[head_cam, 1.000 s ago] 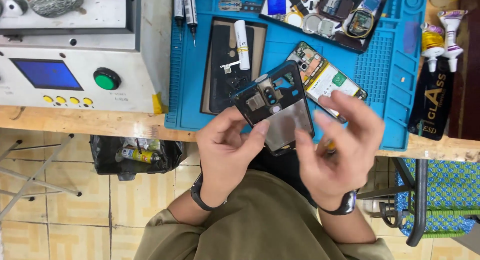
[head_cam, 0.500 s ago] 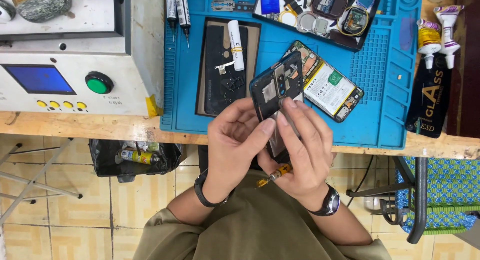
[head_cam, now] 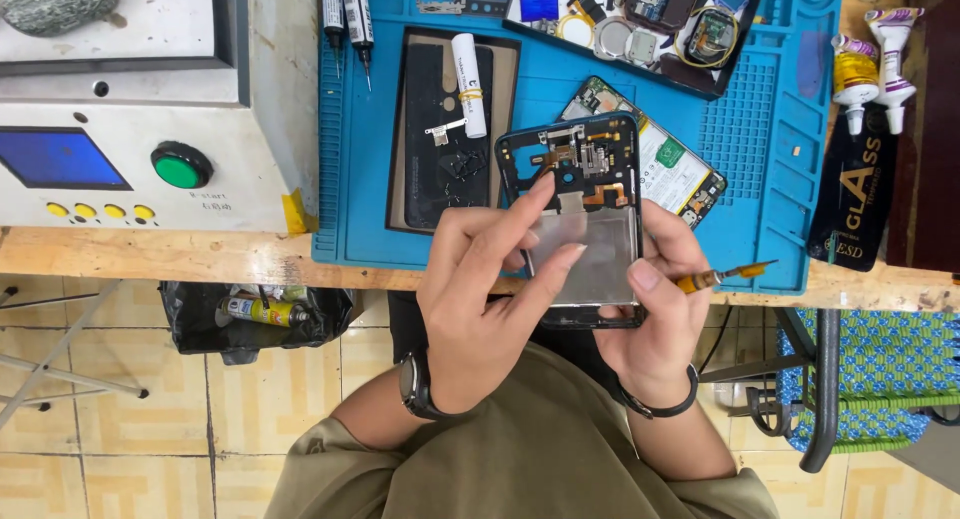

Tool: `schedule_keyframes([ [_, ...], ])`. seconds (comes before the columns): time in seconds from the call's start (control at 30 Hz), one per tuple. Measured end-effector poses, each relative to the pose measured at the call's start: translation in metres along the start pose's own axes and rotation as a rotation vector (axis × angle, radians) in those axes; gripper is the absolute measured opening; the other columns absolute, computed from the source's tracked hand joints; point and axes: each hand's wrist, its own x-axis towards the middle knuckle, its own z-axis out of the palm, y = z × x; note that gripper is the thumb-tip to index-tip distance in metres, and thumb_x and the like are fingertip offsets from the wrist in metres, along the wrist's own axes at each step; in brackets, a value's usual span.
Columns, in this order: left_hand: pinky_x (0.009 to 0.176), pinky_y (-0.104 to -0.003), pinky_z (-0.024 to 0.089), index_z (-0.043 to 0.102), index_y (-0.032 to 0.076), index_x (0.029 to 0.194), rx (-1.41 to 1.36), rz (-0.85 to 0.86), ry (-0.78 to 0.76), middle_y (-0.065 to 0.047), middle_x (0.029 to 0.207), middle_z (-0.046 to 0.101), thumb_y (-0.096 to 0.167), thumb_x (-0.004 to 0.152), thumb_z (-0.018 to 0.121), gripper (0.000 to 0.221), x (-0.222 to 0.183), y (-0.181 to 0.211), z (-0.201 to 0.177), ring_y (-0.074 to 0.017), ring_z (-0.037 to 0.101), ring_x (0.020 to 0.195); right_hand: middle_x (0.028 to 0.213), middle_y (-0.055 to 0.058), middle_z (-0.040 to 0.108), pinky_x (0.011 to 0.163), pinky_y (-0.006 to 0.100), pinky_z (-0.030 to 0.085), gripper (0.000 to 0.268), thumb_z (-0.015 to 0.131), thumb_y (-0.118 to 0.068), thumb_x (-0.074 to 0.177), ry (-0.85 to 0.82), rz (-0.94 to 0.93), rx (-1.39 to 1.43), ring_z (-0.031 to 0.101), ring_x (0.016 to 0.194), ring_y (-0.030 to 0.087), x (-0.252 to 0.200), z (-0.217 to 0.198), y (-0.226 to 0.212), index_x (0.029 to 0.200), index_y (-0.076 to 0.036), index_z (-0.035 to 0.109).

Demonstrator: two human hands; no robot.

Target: Disassembling a smartphone to access and repair internal components using prying tools.

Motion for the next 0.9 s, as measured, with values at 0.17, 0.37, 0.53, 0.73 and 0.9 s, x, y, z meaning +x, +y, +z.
schedule_keyframes([
  [0.17,0.064,-0.02,0.051,0.06,0.011,0.117,-0.01,0.009,0.037,-0.004,0.086,0.051,0.009,0.088,0.075,0.033,0.0,-0.001,0.0,-0.0099,0.049,0.068,0.118,0.022,0.059,0.085,0.037,0.051,0.052,0.066,-0.017,0.079,-0.146,0.051,0.269,0.062,0.1,0.031,0.002,-0.008,0.005,0.126,0.001,0.053],
  [0.37,0.062,-0.021,0.048,0.061,0.012,0.105,-0.065,-0.014,0.128,-0.003,0.082,0.049,0.008,0.083,0.077,0.028,-0.003,0.001,-0.001,-0.0096,0.046,0.064,0.118,0.023,0.06,0.079,0.035,0.052,0.059,0.071,-0.02,0.08,-0.234,0.094,0.247,0.063,0.095,0.028,-0.002,-0.006,0.002,0.13,0.002,0.048],
  [0.53,0.08,-0.023,0.046,0.048,0.013,0.105,-0.368,-0.17,0.144,-0.007,0.103,0.044,0.008,0.081,0.074,0.036,-0.001,0.0,0.001,-0.0152,0.05,0.089,0.118,0.023,0.059,0.089,0.042,0.052,0.053,0.071,-0.015,0.079,-0.239,0.132,0.286,0.061,0.103,0.032,-0.003,-0.009,0.005,0.125,0.002,0.051],
  [0.73,0.076,-0.023,0.051,0.043,0.009,0.107,-0.573,-0.36,0.07,-0.007,0.101,0.049,0.002,0.083,0.068,0.036,0.003,0.002,-0.005,-0.0137,0.057,0.085,0.116,0.02,0.062,0.09,0.037,0.053,0.051,0.07,-0.011,0.079,-0.086,0.082,0.105,0.063,0.101,0.027,-0.006,-0.009,0.009,0.125,0.003,0.053],
  [0.9,0.069,-0.022,0.045,0.035,0.013,0.107,-0.718,-0.481,-0.004,-0.006,0.086,0.052,-0.001,0.086,0.063,0.037,0.008,0.005,-0.007,-0.0117,0.053,0.075,0.11,0.017,0.065,0.083,0.033,0.054,0.044,0.069,-0.01,0.078,-0.017,0.047,0.041,0.066,0.094,0.022,-0.008,-0.012,0.011,0.119,0.001,0.056],
])
